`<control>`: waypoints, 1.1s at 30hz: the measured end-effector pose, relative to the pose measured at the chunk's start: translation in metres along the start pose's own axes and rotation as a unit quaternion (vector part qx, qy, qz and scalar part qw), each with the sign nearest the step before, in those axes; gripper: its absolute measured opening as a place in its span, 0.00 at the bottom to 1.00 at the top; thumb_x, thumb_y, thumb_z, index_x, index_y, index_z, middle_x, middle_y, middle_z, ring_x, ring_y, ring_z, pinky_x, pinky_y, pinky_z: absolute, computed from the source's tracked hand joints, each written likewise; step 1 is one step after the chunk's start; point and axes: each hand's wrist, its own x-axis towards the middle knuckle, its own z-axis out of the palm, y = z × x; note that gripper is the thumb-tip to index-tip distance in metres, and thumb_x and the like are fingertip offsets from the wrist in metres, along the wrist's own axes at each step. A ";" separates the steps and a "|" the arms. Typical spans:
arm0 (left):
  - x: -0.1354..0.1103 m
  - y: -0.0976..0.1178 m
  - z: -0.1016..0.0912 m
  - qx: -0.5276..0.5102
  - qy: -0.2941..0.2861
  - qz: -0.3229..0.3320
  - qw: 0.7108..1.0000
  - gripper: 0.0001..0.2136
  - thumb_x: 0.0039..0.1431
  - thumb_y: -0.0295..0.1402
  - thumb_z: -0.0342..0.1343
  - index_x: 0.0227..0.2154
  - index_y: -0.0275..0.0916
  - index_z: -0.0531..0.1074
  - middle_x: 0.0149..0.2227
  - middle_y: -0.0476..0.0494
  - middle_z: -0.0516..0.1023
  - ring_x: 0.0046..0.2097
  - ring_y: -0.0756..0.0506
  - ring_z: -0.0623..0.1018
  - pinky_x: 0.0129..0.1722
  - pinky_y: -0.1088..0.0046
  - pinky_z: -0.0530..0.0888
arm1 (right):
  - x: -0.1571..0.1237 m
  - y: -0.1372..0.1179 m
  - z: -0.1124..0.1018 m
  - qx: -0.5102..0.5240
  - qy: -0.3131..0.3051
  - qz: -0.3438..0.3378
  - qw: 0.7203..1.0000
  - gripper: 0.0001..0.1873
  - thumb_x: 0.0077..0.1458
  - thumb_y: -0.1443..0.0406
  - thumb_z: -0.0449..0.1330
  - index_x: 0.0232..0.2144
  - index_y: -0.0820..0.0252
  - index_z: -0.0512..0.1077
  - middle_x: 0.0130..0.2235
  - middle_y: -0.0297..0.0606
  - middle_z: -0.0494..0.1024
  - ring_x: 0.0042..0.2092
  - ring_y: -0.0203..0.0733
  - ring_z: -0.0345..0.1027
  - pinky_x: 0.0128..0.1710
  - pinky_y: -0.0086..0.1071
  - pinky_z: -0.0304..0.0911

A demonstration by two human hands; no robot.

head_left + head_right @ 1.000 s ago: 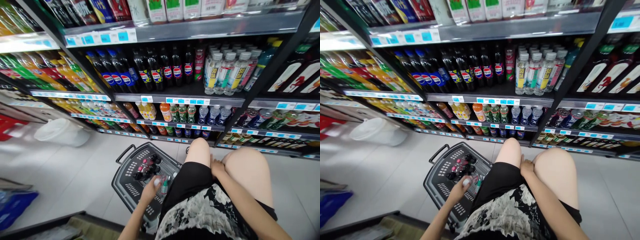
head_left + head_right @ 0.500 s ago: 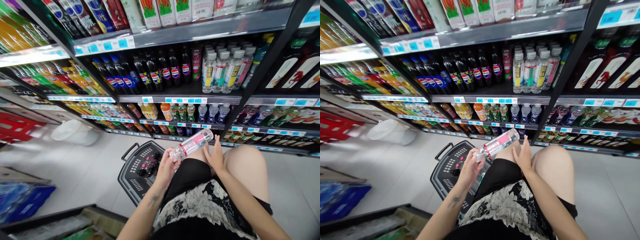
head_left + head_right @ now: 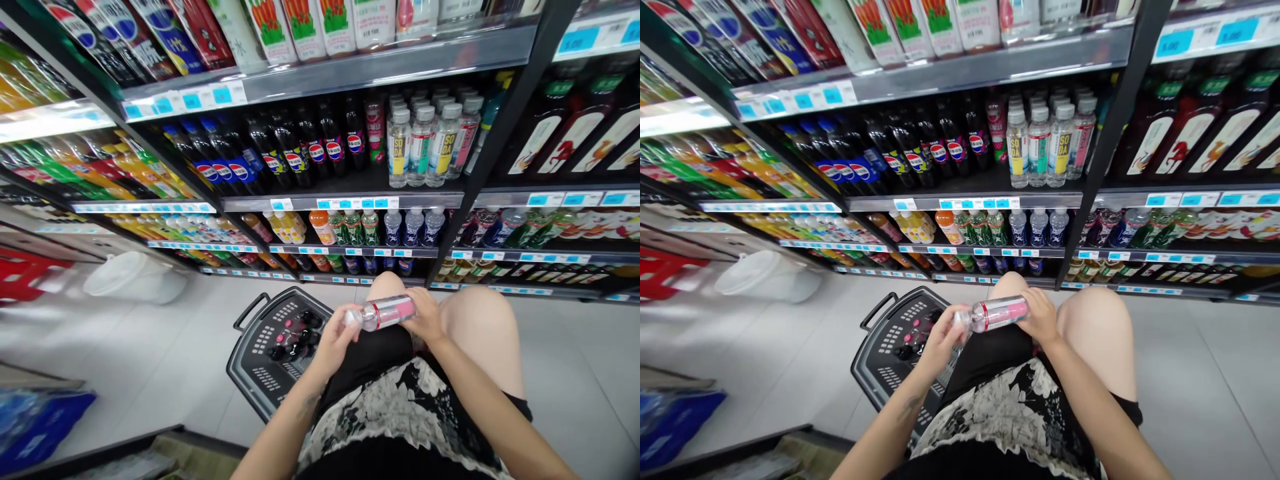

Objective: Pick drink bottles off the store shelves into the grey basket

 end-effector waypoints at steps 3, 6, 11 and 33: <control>0.020 -0.001 0.000 -0.050 0.035 0.017 0.998 0.28 0.62 0.55 0.54 0.56 0.39 0.67 0.23 0.53 0.66 0.25 0.52 0.63 0.27 0.76 0.60 | -0.004 -0.010 0.003 -0.034 -0.022 0.063 0.997 0.22 0.51 0.55 0.63 0.47 0.59 0.74 0.44 0.45 0.80 0.47 0.51 0.73 0.50 0.42 0.69; 0.045 -0.012 0.007 -0.100 0.043 0.053 0.993 0.33 0.62 0.52 0.56 0.65 0.42 0.58 0.33 0.49 0.70 0.33 0.50 0.69 0.31 0.76 0.67 | -0.001 -0.019 0.008 -0.066 0.011 0.147 0.987 0.23 0.51 0.55 0.63 0.47 0.60 0.73 0.43 0.46 0.79 0.46 0.52 0.72 0.49 0.42 0.67; 0.085 -0.046 0.047 -0.040 -0.018 -0.002 0.999 0.42 0.49 0.48 0.68 0.64 0.43 0.56 0.47 0.40 0.74 0.42 0.46 0.75 0.35 0.73 0.73 | 0.010 -0.016 0.013 -0.044 0.052 0.239 0.969 0.24 0.50 0.54 0.63 0.47 0.60 0.72 0.43 0.45 0.78 0.47 0.52 0.70 0.47 0.41 0.66; 0.317 0.109 0.198 0.163 0.100 0.372 0.908 0.30 0.51 0.46 0.69 0.51 0.34 0.66 0.55 0.30 0.69 0.53 0.39 0.75 0.48 0.64 0.75 | -0.008 0.011 0.045 0.101 0.003 0.316 0.943 0.48 0.53 0.59 0.56 0.72 0.55 0.40 0.58 0.51 0.70 0.42 0.53 0.77 0.37 0.46 0.74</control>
